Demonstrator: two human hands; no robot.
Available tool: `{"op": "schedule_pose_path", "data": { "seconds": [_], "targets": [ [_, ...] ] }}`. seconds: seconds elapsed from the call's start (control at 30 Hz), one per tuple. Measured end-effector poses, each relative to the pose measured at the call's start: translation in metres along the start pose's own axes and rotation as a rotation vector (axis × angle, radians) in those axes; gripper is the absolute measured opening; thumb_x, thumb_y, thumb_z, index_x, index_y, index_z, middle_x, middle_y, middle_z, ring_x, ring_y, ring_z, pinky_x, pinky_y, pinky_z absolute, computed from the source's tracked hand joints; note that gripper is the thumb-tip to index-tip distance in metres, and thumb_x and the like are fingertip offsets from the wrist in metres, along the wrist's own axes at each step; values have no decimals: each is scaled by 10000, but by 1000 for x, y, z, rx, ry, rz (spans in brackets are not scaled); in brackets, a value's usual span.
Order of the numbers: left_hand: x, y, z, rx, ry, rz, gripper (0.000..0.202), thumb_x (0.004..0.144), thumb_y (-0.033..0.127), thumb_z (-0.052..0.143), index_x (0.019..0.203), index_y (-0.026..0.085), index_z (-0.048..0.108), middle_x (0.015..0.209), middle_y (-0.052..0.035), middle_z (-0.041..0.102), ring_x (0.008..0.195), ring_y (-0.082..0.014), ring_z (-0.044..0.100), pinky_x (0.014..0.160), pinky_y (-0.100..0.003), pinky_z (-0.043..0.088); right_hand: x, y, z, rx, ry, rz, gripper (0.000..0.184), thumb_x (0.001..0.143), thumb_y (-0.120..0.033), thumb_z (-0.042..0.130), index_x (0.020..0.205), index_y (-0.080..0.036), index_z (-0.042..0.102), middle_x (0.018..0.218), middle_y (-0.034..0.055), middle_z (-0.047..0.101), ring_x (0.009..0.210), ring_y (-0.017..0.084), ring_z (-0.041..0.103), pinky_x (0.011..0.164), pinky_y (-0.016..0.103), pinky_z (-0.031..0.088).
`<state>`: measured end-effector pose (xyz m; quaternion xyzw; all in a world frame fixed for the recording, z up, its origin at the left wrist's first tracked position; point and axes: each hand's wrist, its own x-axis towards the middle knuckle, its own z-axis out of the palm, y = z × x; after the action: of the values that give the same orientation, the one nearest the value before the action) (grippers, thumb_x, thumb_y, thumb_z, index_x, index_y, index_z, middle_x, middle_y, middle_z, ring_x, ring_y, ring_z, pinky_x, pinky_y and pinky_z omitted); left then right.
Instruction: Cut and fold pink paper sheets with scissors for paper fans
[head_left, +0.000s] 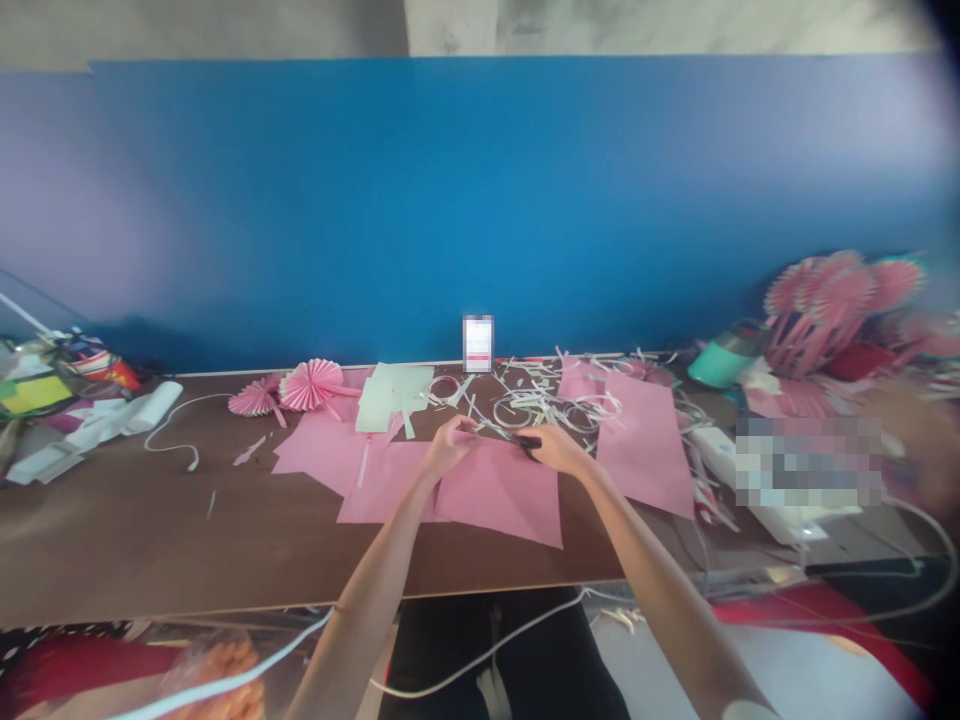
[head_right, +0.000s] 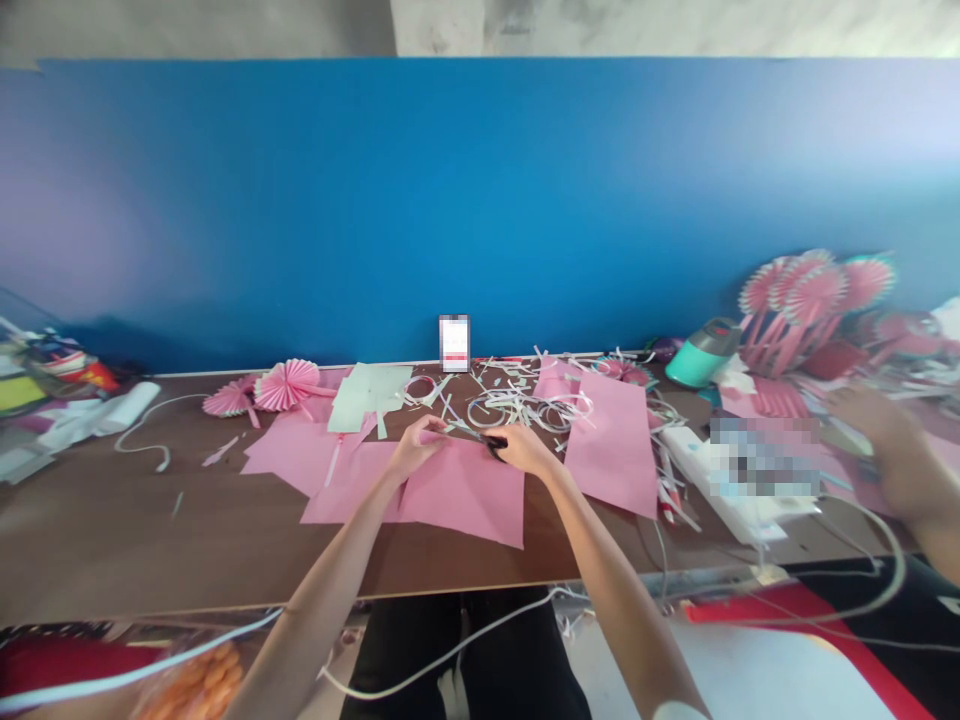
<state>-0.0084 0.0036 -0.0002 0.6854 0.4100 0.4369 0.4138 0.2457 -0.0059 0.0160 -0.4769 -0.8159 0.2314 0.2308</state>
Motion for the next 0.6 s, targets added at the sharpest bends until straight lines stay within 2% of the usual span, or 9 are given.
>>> {"op": "schedule_pose_path", "data": {
  "seconds": [0.07,0.2,0.37,0.6],
  "targets": [
    [0,-1,-1,19,28,-16,244,744,329,655,932,179,613,959,-49,645,905,-190,616,842,-309,455,-1,2,0,154,44,61,374,740,-226,587,1103,-187,670,1032,57,705,938,228,642,800,290,477],
    [1,-4,-2,24,69,-41,237,768,354,624,918,171,630,978,-63,654,917,-194,613,831,-301,453,-1,7,0,447,31,167,489,707,-358,674,1149,-154,622,880,56,710,793,215,649,655,271,497],
    [3,-7,-2,25,112,-61,239,754,365,635,896,172,641,957,-66,668,907,-199,617,830,-308,450,-1,15,-1,475,56,215,474,636,-391,740,1036,-147,667,846,63,696,789,213,647,653,270,505],
    [3,-5,-3,52,127,-57,233,752,376,634,867,174,649,929,-54,680,911,-205,623,845,-317,447,-8,14,-8,420,50,148,402,655,-373,721,990,-155,685,943,74,695,926,244,645,743,287,511]
  ]
}}
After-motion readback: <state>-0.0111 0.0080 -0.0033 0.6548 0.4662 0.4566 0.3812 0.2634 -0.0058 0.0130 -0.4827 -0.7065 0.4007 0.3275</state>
